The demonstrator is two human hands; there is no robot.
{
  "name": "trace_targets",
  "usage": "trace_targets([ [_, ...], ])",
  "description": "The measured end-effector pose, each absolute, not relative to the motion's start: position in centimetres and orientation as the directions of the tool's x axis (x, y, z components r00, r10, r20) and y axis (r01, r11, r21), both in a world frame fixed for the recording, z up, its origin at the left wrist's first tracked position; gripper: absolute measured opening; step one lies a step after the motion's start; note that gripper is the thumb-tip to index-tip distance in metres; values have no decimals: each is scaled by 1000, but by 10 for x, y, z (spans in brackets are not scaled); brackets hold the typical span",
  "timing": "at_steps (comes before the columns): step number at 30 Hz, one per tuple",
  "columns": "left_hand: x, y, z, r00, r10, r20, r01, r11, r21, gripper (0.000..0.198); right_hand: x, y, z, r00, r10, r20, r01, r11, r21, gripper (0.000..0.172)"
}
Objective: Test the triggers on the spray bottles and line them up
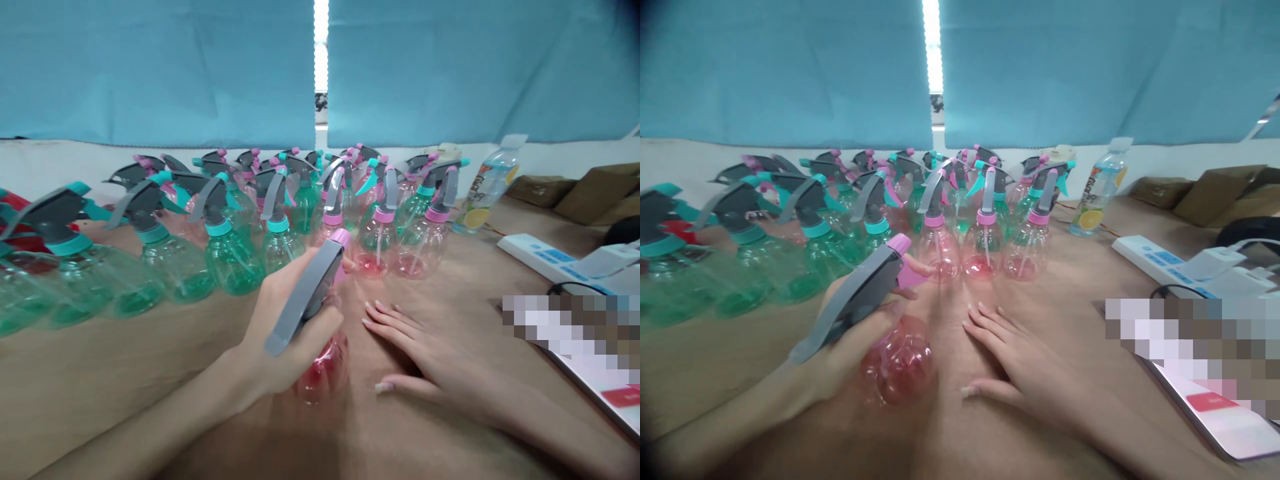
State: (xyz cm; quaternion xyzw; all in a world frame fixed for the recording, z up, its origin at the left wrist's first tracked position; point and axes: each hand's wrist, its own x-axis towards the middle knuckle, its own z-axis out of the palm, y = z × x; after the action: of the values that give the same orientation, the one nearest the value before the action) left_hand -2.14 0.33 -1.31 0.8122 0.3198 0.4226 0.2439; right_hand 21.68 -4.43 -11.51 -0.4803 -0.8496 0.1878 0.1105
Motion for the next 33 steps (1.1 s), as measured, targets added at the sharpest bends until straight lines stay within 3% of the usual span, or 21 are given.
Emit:
trace_targets([
  [22,-20,0,-14,431,763,482,282,-621,731,23,217,-44,-116,-524,851,22,765,483,-426,80],
  [33,-19,-1,-12,431,775,461,269,-598,755,20,219,-44,-120,-526,848,66,744,496,-447,79],
])
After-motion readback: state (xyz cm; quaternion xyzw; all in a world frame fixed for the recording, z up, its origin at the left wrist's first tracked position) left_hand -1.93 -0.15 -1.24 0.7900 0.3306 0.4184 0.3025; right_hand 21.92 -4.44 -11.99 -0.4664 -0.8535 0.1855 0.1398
